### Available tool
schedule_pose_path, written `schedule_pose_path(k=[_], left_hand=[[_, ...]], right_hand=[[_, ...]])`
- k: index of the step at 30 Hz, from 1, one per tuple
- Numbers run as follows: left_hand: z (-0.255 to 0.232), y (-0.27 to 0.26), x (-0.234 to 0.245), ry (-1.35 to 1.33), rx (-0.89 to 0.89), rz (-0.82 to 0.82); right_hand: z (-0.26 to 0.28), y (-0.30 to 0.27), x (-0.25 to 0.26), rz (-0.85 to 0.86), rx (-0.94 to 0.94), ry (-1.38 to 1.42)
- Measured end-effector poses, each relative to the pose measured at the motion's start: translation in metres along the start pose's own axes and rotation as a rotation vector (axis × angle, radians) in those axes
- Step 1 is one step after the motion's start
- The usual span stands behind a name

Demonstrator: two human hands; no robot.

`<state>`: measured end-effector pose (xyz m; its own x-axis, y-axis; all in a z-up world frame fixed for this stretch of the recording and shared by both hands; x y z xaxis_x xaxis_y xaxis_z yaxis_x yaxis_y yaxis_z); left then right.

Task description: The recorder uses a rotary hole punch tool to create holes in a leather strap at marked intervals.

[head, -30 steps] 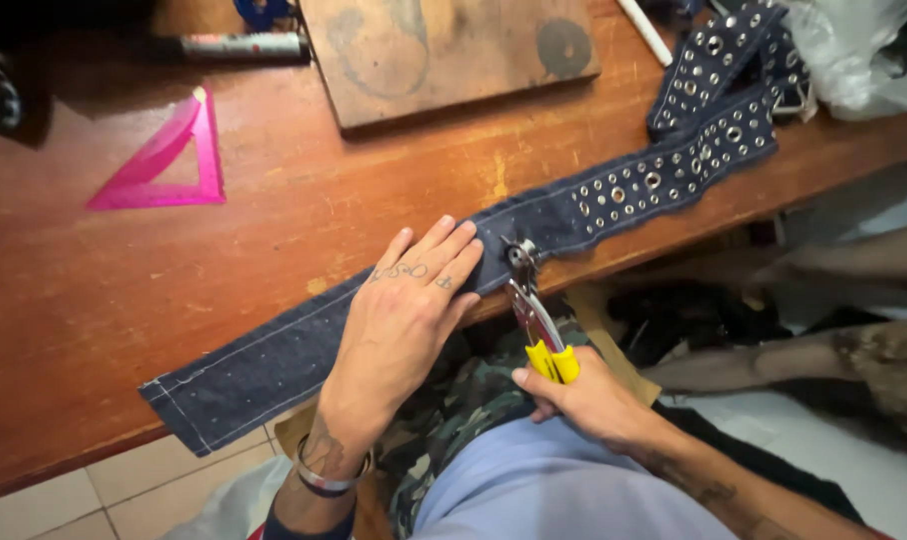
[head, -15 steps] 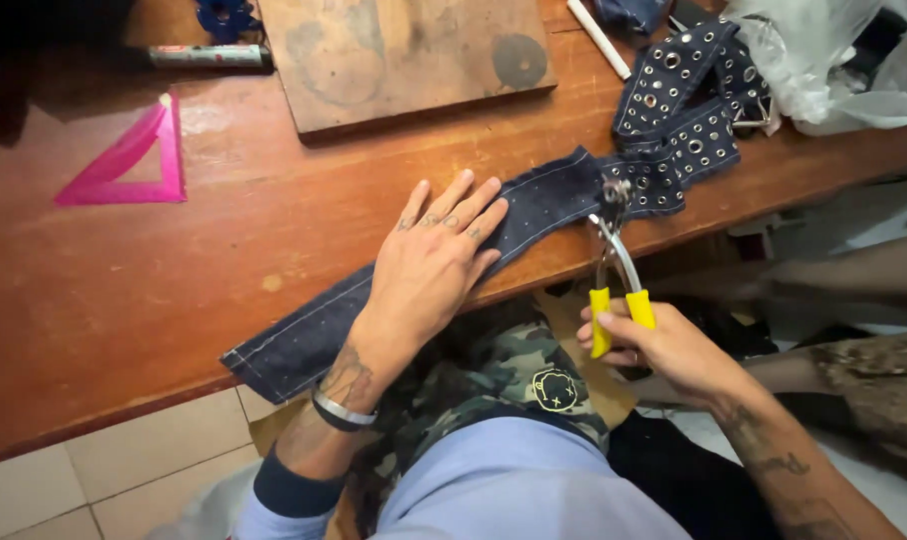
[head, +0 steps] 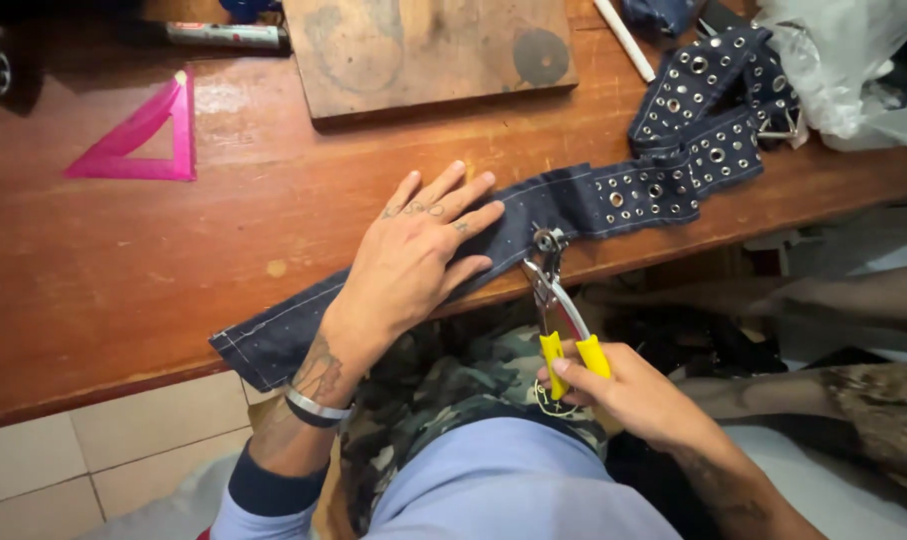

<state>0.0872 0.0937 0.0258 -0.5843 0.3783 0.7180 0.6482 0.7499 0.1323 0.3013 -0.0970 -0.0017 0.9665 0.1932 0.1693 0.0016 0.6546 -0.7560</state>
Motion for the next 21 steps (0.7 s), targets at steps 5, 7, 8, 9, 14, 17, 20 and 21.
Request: schedule_pose_path(k=[5, 7, 8, 9, 14, 17, 20, 21], left_hand=[[0.005, -0.001, -0.003, 0.004, -0.04, -0.03], [0.008, -0.004, -0.002, 0.012, -0.026, -0.041], [0.008, -0.005, 0.0, 0.002, -0.03, -0.039], [0.007, -0.005, 0.001, -0.009, -0.033, -0.038], [0.009, -0.005, 0.001, 0.004, -0.047, -0.043], [0.009, -0.005, 0.0, 0.006, -0.056, -0.054], [0.01, -0.006, 0.002, 0.002, -0.054, -0.057], [0.009, -0.007, 0.002, -0.001, -0.055, -0.057]], right_hand=[[0.012, 0.005, -0.01, -0.039, -0.045, 0.009], [0.014, 0.008, -0.012, -0.04, -0.051, 0.01], [0.018, 0.007, -0.013, -0.041, -0.049, -0.007], [0.022, 0.006, -0.014, -0.041, -0.047, -0.023], [0.027, 0.008, -0.016, -0.046, -0.068, 0.001], [0.024, 0.008, -0.014, -0.05, -0.061, -0.006], [0.027, 0.009, -0.016, -0.048, -0.063, -0.016], [0.028, 0.008, -0.017, -0.065, -0.085, -0.017]])
Point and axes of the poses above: each hand's wrist, its own y-axis towards the middle knuckle, its own x-axis out of the back of the hand, z = x × y, the point moved 5 cm from there along y, towards the middle knuckle, and after that the axes turned 8 degrees about x, right-handed, at the moved point
